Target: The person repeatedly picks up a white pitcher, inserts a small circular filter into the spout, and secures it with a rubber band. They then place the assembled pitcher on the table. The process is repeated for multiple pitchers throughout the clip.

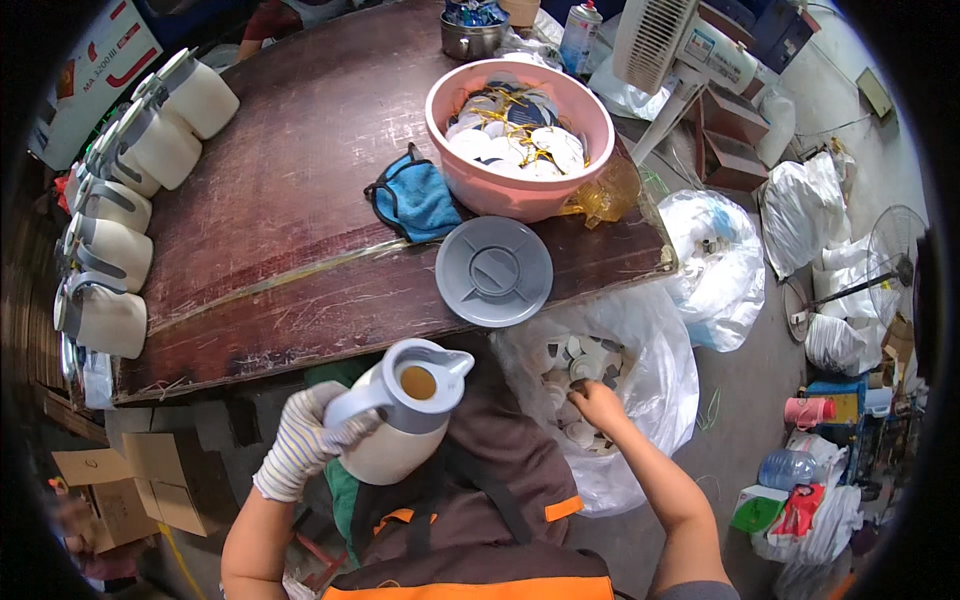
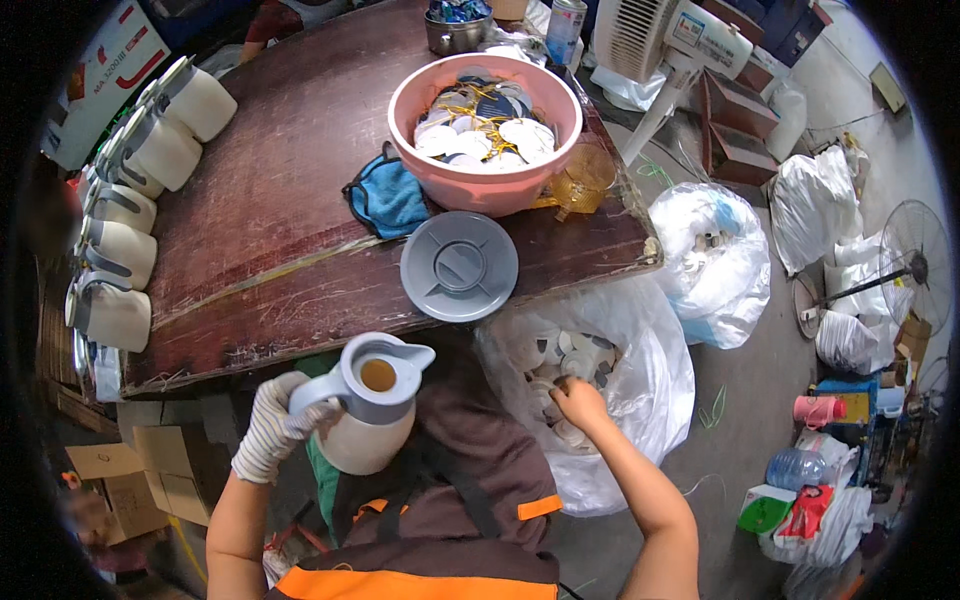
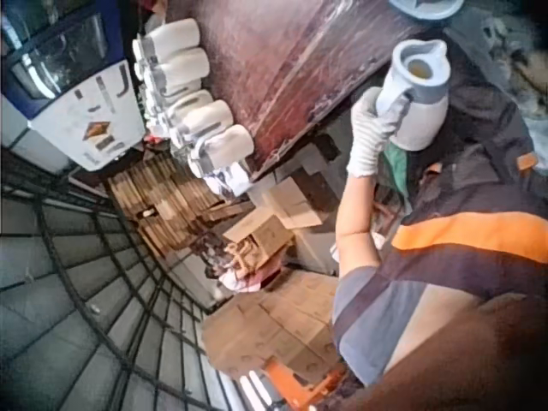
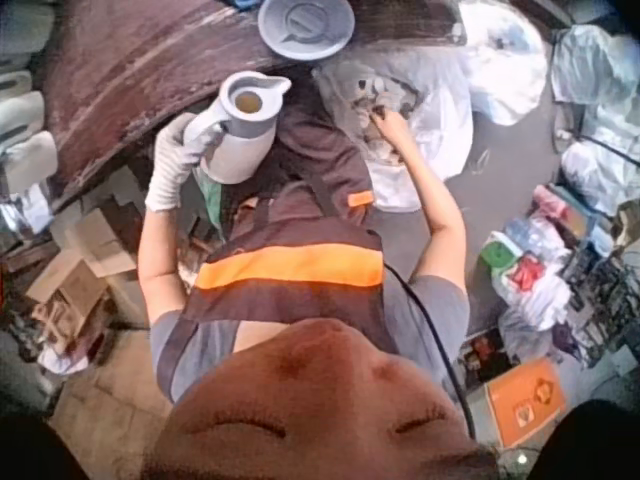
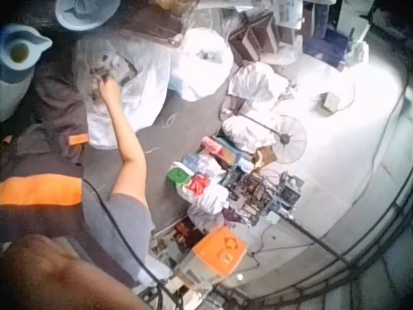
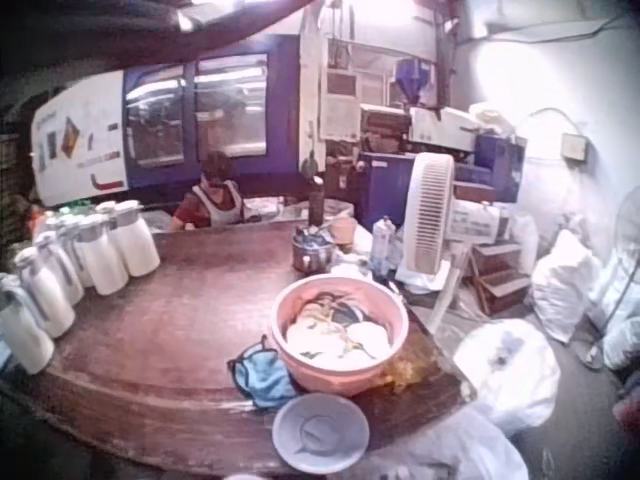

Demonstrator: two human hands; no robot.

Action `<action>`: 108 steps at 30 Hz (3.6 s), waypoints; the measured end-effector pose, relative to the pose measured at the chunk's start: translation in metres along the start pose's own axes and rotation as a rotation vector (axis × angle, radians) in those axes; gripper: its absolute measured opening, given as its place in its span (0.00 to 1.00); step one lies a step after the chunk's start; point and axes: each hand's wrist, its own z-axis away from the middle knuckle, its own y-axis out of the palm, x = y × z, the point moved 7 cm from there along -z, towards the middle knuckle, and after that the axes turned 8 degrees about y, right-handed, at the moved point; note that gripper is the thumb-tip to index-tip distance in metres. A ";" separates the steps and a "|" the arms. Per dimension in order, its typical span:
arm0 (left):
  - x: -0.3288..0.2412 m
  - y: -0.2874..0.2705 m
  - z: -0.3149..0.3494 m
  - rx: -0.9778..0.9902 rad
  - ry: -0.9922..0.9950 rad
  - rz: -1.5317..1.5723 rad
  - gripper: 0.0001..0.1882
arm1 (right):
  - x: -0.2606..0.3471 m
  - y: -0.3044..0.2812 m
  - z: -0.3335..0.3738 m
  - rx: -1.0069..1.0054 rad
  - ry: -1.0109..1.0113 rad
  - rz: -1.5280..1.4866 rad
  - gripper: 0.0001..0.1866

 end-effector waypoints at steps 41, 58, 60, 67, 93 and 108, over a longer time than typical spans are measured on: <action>-0.020 0.082 0.013 0.212 0.126 -0.736 0.16 | 0.109 -0.058 0.109 -0.252 -0.389 -1.164 0.33; -0.003 0.030 0.047 0.243 0.163 -0.539 0.21 | 0.287 -0.073 0.193 -0.385 -1.241 -0.122 0.37; -0.007 0.015 0.045 0.233 0.209 -0.633 0.22 | 0.298 -0.069 0.204 -0.373 -1.341 -0.111 0.34; -0.017 -0.010 -0.015 0.078 0.362 -0.547 0.17 | 0.325 -0.049 0.271 -0.095 -1.857 0.015 0.28; 0.011 0.002 -0.019 0.122 0.325 -0.233 0.11 | 0.321 -0.043 0.273 0.017 -1.731 0.314 0.30; 0.007 -0.002 0.028 0.217 0.052 -0.377 0.20 | 0.311 -0.061 0.188 -0.172 -1.221 -0.420 0.20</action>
